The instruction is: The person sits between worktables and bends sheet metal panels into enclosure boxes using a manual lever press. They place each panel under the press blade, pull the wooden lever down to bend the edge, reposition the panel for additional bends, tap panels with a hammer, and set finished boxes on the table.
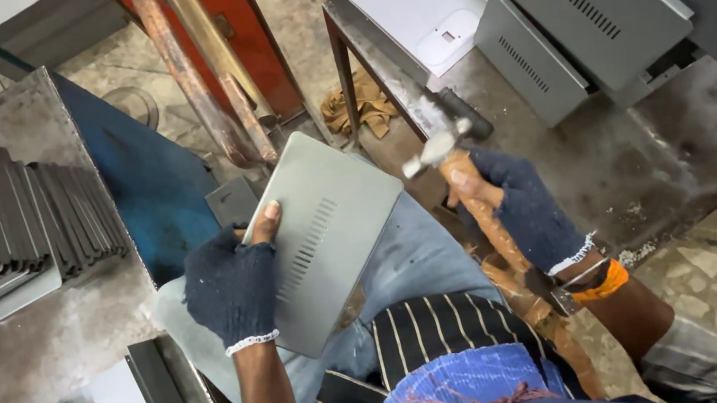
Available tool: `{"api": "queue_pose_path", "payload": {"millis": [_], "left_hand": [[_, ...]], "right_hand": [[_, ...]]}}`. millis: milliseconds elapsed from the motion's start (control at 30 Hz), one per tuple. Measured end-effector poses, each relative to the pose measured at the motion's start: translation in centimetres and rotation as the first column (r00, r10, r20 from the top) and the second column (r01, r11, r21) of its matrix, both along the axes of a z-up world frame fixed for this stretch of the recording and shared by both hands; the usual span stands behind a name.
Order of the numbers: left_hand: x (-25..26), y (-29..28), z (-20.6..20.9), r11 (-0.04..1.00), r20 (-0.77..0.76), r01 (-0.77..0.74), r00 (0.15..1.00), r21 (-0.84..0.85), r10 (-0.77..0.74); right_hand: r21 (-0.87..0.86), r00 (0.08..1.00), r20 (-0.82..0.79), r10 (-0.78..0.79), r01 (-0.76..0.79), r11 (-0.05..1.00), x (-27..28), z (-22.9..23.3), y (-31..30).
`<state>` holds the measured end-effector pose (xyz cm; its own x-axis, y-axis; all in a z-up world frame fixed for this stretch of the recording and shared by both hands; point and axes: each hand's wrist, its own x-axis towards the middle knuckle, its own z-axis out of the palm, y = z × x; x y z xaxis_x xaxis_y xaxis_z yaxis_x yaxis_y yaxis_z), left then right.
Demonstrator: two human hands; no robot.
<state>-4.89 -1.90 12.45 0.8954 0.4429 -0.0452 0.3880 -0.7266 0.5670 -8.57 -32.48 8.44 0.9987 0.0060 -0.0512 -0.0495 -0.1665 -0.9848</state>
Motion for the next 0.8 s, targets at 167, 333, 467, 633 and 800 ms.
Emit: {"api": "queue_pose_path", "payload": {"millis": [167,333,467,633,800], "left_hand": [[0.2,-0.2,0.4,1.0,0.031,0.017,0.999,-0.013,-0.017],[0.1,-0.6,0.6,1.0,0.042,-0.001,0.999,-0.009,0.001],[0.3,-0.6,0.8,1.0,0.038,0.025,0.999,0.012,-0.025],[0.0,-1.1,1.5,0.999,-0.001,0.013,1.0,-0.039,-0.013],[0.4,-0.9,-0.1,0.998,0.022,0.052,0.998,-0.041,-0.051]], "right_hand": [[0.01,0.999,0.0,0.033,-0.033,0.999,0.5,0.9,-0.3],[0.045,0.996,-0.091,0.021,-0.017,0.999,1.2,-1.4,-2.0],[0.076,0.971,-0.235,0.048,-0.03,0.997,3.6,4.3,-0.3],[-0.522,0.999,-0.041,0.008,-0.029,0.852,16.1,-4.6,-6.8],[-0.554,0.992,-0.048,-0.114,0.068,0.829,26.4,-15.2,-11.1]]}}
